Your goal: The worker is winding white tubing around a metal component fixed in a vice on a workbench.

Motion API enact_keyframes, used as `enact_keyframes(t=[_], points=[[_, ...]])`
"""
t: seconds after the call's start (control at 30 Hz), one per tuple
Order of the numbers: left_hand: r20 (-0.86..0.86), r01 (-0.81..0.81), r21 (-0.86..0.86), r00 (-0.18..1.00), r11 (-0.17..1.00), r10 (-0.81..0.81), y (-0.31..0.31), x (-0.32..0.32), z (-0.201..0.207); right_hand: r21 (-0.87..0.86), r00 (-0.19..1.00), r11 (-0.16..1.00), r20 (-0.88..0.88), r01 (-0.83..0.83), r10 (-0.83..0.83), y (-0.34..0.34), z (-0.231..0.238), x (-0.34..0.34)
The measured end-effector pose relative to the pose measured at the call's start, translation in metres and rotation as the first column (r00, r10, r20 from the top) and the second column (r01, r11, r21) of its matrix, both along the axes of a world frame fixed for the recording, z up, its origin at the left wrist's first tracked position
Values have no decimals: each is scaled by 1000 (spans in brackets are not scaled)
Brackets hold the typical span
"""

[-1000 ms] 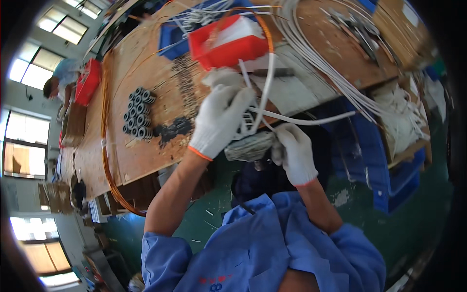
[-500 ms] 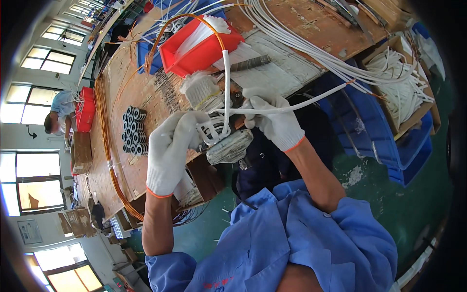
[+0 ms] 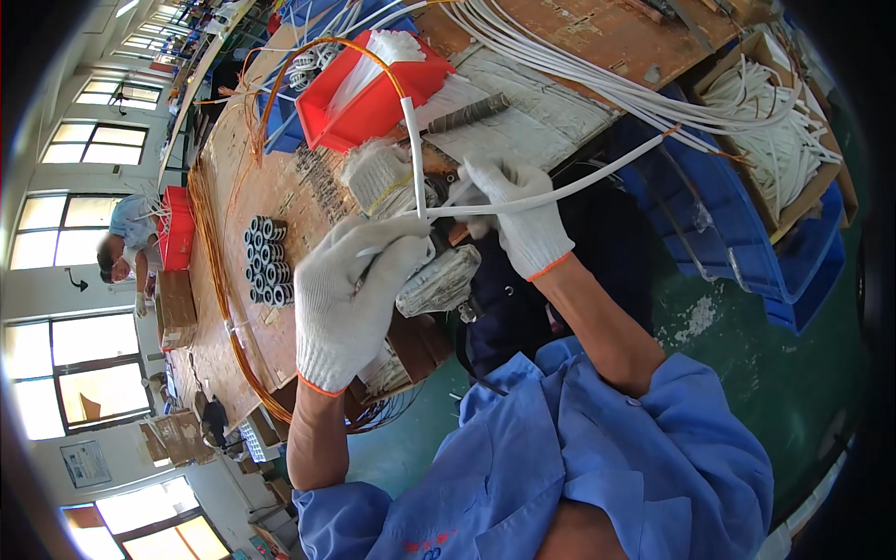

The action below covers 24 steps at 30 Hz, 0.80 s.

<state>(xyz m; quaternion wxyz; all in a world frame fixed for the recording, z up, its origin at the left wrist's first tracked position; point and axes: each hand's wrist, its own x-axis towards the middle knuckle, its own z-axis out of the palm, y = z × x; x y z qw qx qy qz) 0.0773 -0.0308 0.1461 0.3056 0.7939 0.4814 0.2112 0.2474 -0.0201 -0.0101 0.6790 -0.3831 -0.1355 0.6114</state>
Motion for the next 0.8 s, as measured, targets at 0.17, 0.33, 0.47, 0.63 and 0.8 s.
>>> enact_keyframes(t=[0.17,0.33,0.47,0.63,0.8], points=[[-48,226,179,974,957,-221,27,16,-3,211,974,956,50,205,-220,-1,6,-10],[7,93,-10,996,996,-93,22,36,-5,444,921,862,173,244,-349,-7,-4,-17],[-130,47,27,991,999,-43,18,38,-1,508,847,837,337,203,-410,-10,-6,-16],[-216,70,46,975,996,-59,20,39,-1,502,843,849,376,165,-386,-12,-8,-14],[-256,96,35,963,995,-84,23,44,2,699,330,711,654,82,-681,-12,-8,-3]])
